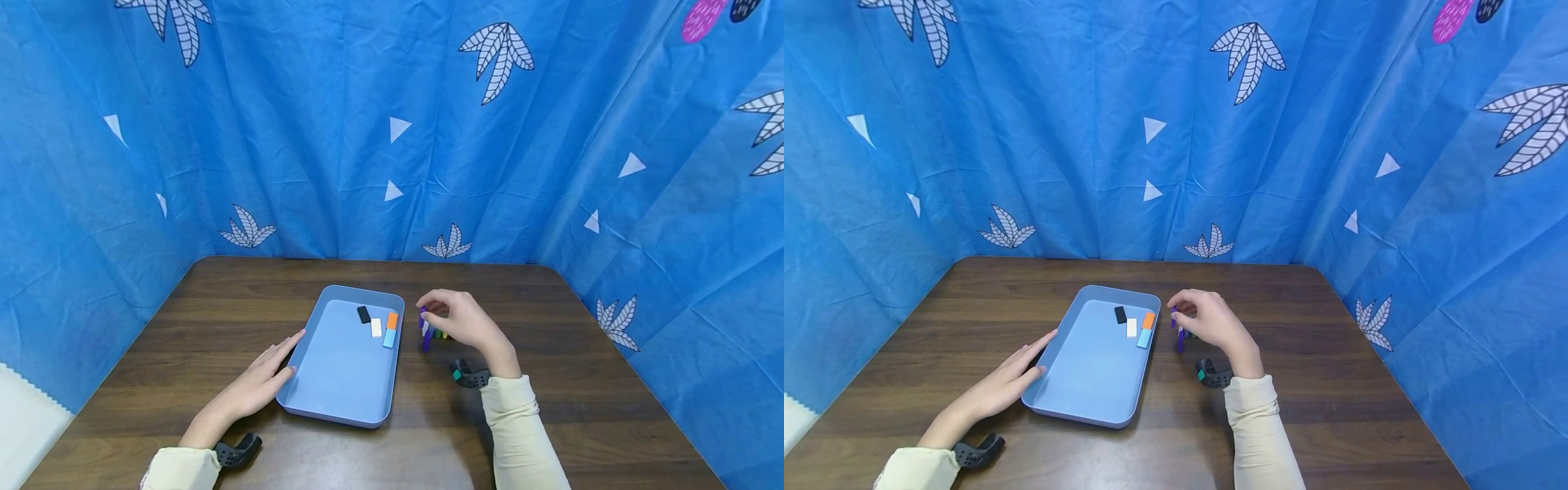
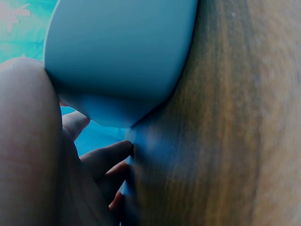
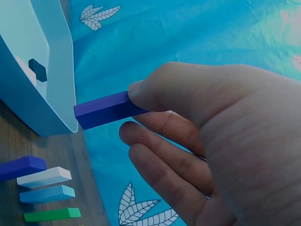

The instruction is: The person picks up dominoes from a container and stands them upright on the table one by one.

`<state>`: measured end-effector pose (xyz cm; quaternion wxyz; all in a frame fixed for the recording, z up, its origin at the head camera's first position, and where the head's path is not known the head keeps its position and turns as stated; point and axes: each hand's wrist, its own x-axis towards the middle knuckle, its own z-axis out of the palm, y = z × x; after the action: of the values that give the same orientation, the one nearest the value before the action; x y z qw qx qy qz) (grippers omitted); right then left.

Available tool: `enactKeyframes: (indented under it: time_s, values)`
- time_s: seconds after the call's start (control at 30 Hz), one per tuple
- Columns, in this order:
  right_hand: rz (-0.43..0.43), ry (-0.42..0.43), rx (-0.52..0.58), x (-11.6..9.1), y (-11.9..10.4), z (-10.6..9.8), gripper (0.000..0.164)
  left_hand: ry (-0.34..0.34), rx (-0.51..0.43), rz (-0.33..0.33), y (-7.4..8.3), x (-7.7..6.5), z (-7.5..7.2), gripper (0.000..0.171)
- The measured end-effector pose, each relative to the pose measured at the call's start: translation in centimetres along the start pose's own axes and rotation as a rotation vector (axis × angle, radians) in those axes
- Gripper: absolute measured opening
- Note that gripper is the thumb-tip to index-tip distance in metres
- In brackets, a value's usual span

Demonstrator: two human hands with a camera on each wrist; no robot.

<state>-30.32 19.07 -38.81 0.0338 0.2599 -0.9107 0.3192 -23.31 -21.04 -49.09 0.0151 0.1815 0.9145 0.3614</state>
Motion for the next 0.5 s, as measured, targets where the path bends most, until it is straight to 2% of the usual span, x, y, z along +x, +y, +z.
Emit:
enactKeyframes:
  time_s: [0.5]
  values:
    - [0.054,-0.028,0.002,-0.45,0.73,-1.0,0.025,0.0,-0.008,0.006,0.21,-0.01,-0.05,0.062]
